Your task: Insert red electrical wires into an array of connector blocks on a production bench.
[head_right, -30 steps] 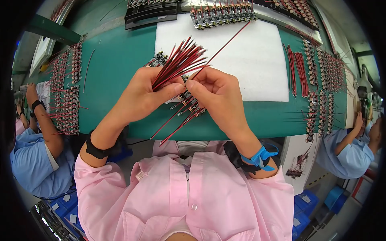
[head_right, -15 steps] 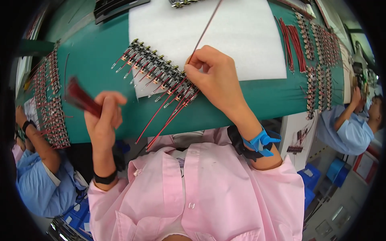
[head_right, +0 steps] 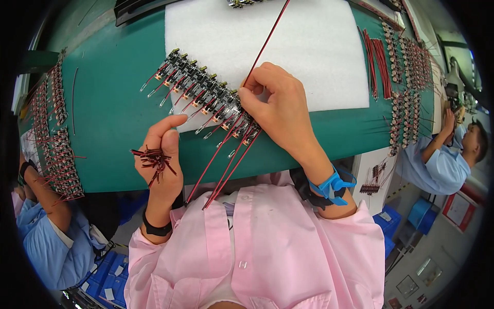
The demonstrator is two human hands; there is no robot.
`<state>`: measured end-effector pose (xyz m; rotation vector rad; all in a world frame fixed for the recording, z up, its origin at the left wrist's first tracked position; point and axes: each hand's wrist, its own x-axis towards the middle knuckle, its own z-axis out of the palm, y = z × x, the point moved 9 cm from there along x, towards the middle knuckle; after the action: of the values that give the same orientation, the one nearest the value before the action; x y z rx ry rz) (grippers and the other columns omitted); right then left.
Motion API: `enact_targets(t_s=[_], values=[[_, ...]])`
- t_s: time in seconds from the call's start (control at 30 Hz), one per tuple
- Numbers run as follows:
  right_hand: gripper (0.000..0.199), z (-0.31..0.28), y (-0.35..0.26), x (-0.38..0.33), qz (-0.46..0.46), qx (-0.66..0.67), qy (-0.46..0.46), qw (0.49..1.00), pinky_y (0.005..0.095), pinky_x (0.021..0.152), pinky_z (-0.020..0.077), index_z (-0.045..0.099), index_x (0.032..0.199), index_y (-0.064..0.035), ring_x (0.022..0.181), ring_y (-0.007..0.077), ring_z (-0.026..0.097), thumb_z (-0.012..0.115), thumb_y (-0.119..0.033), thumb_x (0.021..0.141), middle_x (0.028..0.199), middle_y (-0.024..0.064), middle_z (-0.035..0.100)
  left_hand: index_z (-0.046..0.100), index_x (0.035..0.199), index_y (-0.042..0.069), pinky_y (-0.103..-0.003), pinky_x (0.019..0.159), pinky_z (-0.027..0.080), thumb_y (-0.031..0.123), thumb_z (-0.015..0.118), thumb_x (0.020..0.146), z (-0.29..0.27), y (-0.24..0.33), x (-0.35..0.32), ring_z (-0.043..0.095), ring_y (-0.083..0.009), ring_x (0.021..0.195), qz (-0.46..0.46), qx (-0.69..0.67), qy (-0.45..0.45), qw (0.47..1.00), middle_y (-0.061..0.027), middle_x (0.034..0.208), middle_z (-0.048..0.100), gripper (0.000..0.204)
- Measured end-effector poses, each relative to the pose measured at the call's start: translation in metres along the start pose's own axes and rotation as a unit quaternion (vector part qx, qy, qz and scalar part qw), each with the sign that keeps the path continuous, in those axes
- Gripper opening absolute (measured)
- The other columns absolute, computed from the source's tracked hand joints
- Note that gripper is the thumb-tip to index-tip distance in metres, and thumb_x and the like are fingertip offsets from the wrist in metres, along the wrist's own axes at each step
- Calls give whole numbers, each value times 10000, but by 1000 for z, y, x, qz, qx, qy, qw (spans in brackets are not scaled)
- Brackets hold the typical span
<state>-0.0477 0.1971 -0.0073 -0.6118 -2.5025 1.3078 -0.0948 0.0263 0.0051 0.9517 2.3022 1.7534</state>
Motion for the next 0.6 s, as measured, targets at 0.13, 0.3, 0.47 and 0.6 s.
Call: enact_targets(t_s=[0.13, 0.3, 0.47, 0.6], values=[[80, 1, 0, 2, 15, -7, 2, 1000, 247, 483, 359, 504, 620, 7, 532, 139, 453, 545, -61, 629, 595, 58, 484, 529, 935, -42, -148, 448, 293, -75, 449, 661, -1, -11, 0, 384, -56, 474, -15, -59, 9, 998, -28, 584, 427, 288], [75, 2, 0, 1, -12, -29, 1, 1000, 179, 479, 301, 514, 653, -15, 529, 31, 388, 569, -62, 671, 570, -30, 469, 529, 946, -38, -142, 458, 300, -83, 439, 622, -1, -12, 1, 390, -54, 477, -16, -54, 7, 998, -26, 589, 438, 340], [84, 1, 1, 0, -8, -21, 14, 1000, 176, 479, 300, 507, 649, -9, 526, 30, 386, 568, -61, 677, 567, -28, 463, 532, 946, -28, -157, 472, 353, -72, 435, 635, -1, -14, 0, 452, -78, 476, -22, -52, 16, 998, -63, 622, 511, 329], [85, 2, 2, -1, -7, -23, 23, 999, 173, 481, 300, 502, 648, -7, 527, 28, 385, 565, -53, 682, 566, -28, 458, 535, 946, -16, -182, 488, 396, -67, 433, 636, -2, -16, -1, 505, -116, 483, -22, -49, 23, 998, -95, 651, 553, 330]])
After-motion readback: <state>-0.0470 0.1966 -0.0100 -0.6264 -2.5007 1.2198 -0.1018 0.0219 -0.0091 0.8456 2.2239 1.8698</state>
